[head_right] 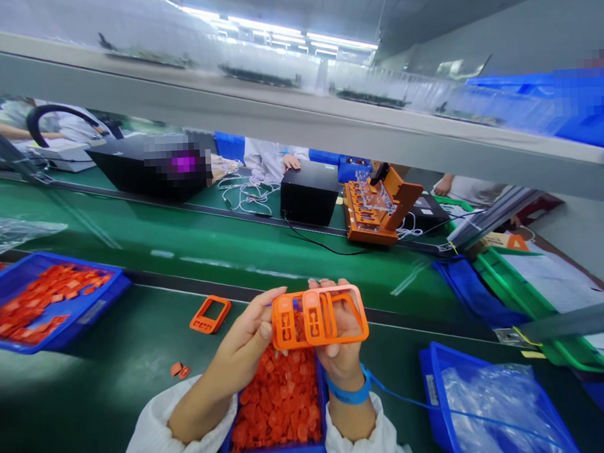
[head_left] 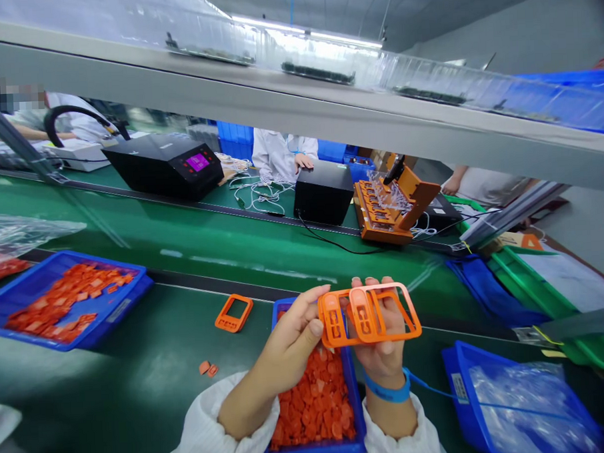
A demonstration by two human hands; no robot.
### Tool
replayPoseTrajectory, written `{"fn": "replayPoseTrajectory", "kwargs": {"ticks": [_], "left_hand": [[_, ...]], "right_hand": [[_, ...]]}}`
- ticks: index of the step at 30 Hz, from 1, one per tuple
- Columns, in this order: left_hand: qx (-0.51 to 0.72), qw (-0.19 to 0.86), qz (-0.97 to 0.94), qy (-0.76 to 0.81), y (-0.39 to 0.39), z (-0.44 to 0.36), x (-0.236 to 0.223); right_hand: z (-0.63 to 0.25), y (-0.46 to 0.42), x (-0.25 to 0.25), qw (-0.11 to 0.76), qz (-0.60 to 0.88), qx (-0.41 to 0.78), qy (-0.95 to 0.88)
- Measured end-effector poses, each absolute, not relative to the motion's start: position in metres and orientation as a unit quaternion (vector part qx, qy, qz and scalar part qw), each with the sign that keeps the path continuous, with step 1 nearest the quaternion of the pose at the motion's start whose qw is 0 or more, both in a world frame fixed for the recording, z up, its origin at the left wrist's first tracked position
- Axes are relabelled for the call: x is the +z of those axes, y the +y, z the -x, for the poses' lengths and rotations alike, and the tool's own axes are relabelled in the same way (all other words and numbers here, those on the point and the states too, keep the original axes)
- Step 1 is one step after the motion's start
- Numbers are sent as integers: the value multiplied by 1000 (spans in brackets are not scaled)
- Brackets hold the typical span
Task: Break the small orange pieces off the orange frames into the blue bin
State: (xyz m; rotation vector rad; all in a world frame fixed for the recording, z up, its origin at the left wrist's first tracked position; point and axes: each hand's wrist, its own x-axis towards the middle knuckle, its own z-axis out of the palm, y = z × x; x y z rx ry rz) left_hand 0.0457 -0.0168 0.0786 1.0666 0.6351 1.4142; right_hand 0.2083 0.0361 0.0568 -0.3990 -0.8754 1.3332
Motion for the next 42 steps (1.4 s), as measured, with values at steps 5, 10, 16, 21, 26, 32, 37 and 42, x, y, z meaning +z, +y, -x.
{"fn": "replayPoseTrajectory", "kwargs": {"ticks": [5,10,16,21,26,32,37,42], "left_hand": [[598,663,-385,234,-14,-52,74],[604,718,-291,186,-12,-63,72],[585,737,-271,202,-14,-66,65],[584,747,-282,145,-16,-66,50],[598,753,-246,123,-20,-69,53],[613,740,-209,181,-28,-70,60],[621,733,-225,161,-27,-74,55],[623,735,-234,129,-22,-75,53]], "right_hand": [[-210,36,56,664,186,599,-407],[-210,37,50,647,185,592,-444],[-208,38,51,633,170,624,-425],[-206,38,55,611,167,645,-427],[-202,41,56,578,125,694,-410],[-198,41,57,581,93,713,-382],[-198,40,54,572,99,726,-368],[-191,38,54,598,79,710,-362]]}}
